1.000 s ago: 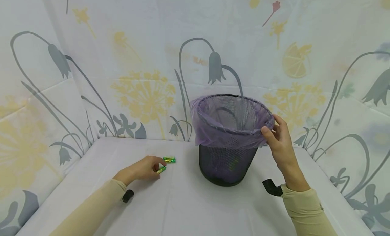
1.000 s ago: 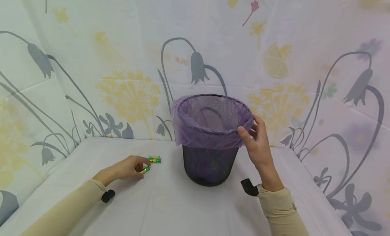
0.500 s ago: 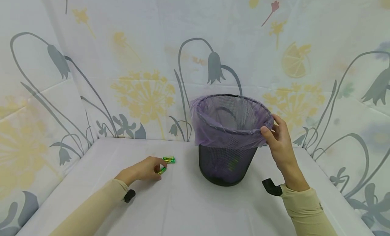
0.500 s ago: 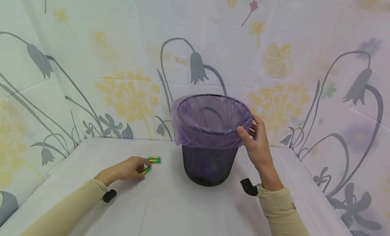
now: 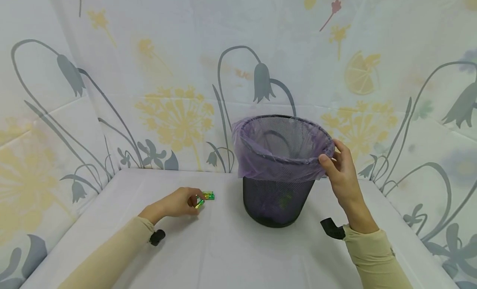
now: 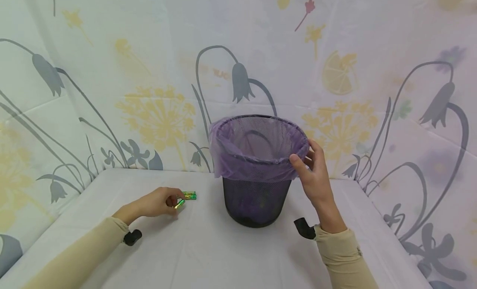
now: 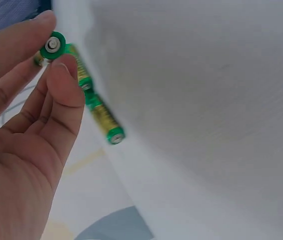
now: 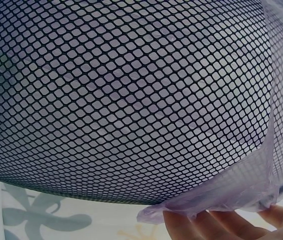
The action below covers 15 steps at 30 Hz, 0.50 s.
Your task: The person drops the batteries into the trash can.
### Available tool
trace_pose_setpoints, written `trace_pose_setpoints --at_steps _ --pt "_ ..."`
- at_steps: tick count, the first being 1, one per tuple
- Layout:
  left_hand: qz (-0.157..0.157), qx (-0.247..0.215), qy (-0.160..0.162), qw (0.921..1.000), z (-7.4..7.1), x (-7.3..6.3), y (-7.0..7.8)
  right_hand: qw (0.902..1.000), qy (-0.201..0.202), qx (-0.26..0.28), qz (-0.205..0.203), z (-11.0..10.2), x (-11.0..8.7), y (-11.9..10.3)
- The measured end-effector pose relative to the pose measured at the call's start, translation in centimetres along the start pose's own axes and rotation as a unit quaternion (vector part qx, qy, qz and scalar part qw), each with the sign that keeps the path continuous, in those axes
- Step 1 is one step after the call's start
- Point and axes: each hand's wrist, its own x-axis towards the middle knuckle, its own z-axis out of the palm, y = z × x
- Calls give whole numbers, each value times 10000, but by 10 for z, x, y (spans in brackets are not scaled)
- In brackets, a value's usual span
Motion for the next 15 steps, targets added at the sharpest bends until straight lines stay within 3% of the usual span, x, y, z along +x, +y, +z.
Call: trace_pose_setpoints --at_steps 6,15 --pt "76 -95 8 9999 -25 3 17 10000 9 23 -9 0 0 0" --pt "155 212 208 9994 -71 14 62 9998 42 160 -67 0 1 1"
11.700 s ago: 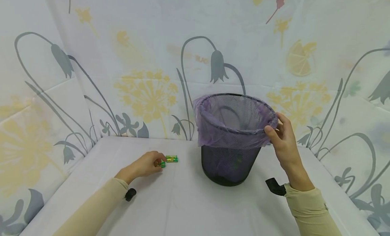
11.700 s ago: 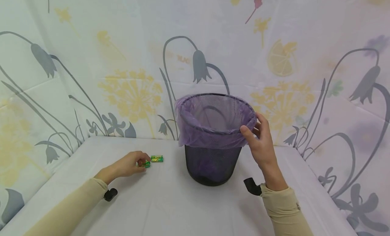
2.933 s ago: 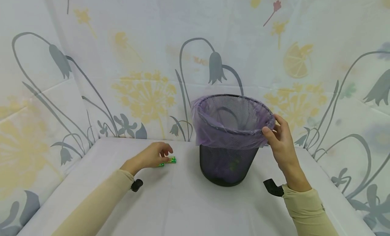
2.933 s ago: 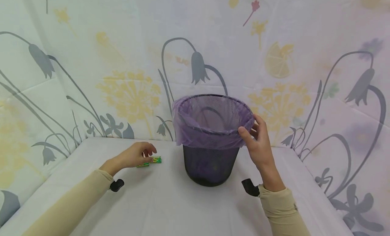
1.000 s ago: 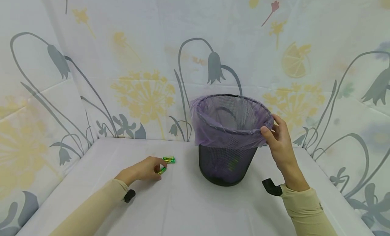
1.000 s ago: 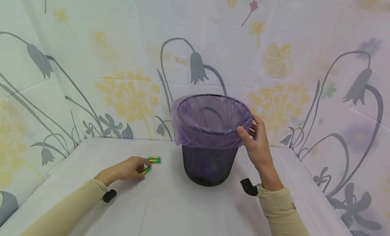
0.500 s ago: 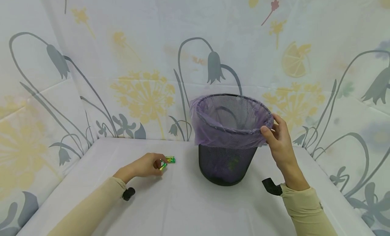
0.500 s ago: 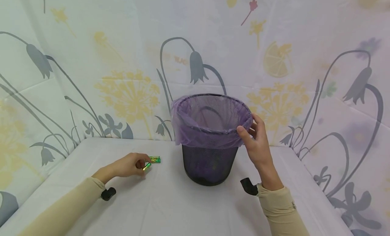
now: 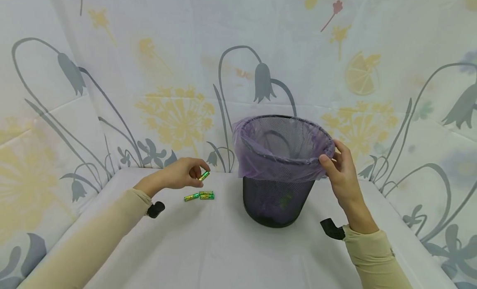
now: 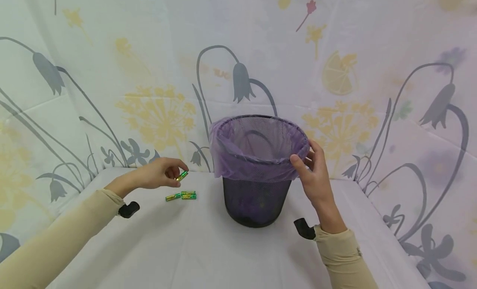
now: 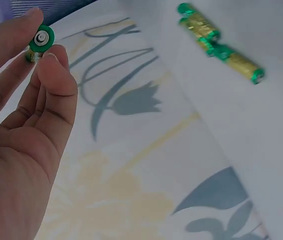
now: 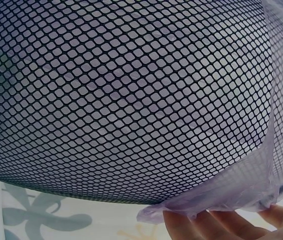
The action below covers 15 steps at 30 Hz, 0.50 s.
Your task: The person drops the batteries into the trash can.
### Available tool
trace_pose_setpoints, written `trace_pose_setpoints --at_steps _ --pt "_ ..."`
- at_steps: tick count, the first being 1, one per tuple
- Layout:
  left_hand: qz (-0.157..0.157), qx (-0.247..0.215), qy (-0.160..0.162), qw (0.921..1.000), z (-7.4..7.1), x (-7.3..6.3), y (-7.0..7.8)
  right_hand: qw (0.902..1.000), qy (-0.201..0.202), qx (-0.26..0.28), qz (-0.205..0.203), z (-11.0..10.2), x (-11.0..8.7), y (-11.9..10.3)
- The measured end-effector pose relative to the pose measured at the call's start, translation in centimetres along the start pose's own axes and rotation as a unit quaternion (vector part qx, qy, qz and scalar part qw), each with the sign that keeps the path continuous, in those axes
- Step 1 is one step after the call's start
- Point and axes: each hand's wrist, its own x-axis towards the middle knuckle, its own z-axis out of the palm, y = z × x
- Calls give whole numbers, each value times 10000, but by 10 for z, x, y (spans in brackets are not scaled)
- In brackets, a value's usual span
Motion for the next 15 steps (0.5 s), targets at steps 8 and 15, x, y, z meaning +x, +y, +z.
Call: trace_pose_setpoints --at_steps 8,15 --pt "357 213 328 9986 -36 16 41 10000 12 -38 -76 0 0 1" --pt "483 43 474 9977 -64 37 81 9998 -12 118 -141 0 0 2"
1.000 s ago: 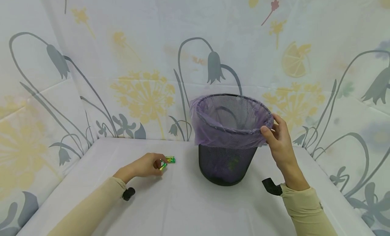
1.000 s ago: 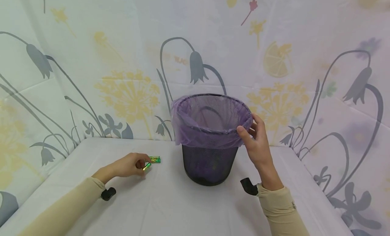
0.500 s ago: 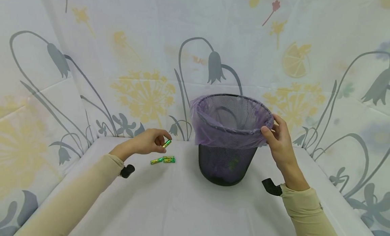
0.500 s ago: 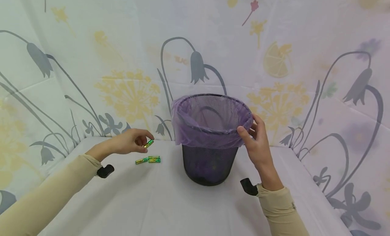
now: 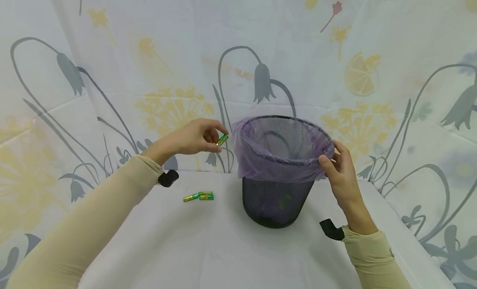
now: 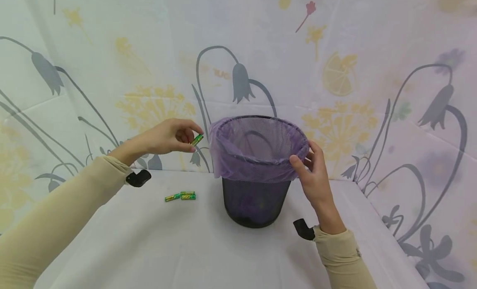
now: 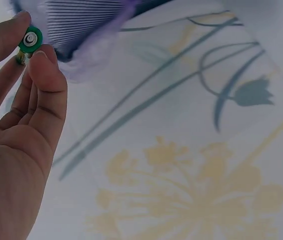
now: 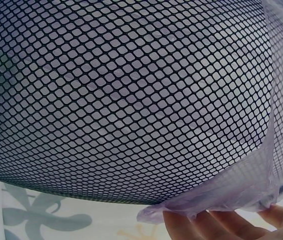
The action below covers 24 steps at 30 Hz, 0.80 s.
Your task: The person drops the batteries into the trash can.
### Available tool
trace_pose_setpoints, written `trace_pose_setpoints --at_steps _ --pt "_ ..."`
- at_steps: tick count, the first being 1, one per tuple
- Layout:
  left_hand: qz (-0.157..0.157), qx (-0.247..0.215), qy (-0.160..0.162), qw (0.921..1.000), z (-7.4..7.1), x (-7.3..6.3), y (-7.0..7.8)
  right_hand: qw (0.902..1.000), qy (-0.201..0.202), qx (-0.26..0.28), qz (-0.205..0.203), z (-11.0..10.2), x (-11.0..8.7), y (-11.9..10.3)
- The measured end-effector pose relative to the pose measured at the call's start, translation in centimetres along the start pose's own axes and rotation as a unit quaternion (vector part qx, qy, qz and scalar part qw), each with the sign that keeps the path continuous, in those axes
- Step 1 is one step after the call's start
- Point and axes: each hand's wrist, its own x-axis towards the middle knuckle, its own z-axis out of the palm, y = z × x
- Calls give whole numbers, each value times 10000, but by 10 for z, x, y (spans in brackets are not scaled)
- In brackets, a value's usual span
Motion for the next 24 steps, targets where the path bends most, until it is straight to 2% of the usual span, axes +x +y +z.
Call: trace_pose_setpoints --at_steps 5,12,18,24 --pt "179 -16 8 9998 -5 22 25 10000 -17 -29 -56 0 -1 0" --pt "326 -212 -165 9991 -3 50 49 10000 -84 22 17 2 -2 -2" --pt "434 -279 -315 9982 7 73 63 10000 -59 -21 61 1 -2 -3" --pt "523 -420 -453 9967 23 93 69 10000 -35 -2 69 1 -1 -3"
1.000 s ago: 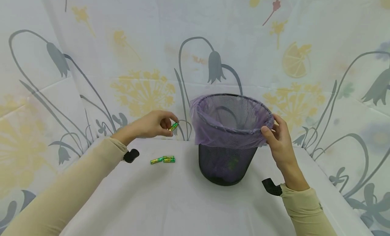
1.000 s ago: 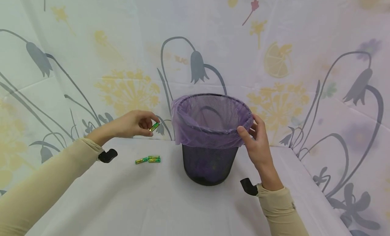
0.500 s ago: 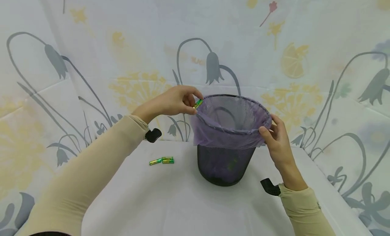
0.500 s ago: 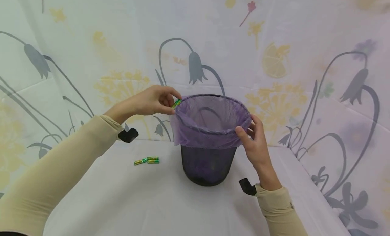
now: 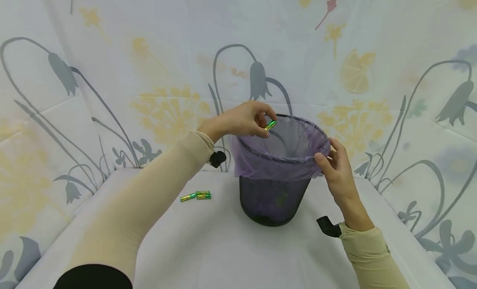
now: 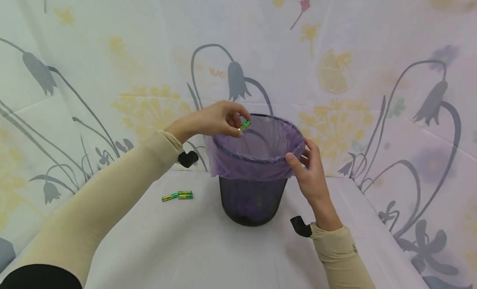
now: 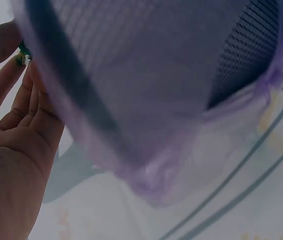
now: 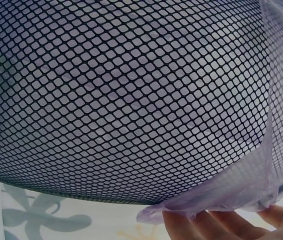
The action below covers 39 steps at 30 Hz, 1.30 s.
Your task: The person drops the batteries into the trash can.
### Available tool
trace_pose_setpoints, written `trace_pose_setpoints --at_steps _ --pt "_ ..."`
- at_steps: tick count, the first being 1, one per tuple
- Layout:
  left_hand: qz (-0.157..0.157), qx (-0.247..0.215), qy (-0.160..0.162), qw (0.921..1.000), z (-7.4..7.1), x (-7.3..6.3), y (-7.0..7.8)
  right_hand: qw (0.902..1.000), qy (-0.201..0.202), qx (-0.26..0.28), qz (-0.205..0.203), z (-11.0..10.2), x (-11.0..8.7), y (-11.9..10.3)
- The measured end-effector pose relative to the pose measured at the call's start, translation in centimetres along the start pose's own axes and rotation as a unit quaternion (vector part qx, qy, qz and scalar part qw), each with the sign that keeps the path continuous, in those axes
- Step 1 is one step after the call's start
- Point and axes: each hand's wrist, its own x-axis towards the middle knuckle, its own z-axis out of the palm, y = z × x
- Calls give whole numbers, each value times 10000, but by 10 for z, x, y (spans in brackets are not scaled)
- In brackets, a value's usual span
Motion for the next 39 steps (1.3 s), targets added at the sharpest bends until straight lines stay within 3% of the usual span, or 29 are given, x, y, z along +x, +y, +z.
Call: trace_pose_setpoints --at_steps 13,23,32,39 --pt "-221 91 -312 9992 28 30 -1 10000 21 -57 1 4 1 0" --pt "-466 288 -456 9975 42 37 -9 10000 -7 -73 -11 7 1 0" --pt "-624 951 -813 9902 51 41 -10 10000 -34 -53 46 8 0 0" --pt "-650 912 -800 9905 51 40 -10 10000 -70 -22 -23 8 0 0"
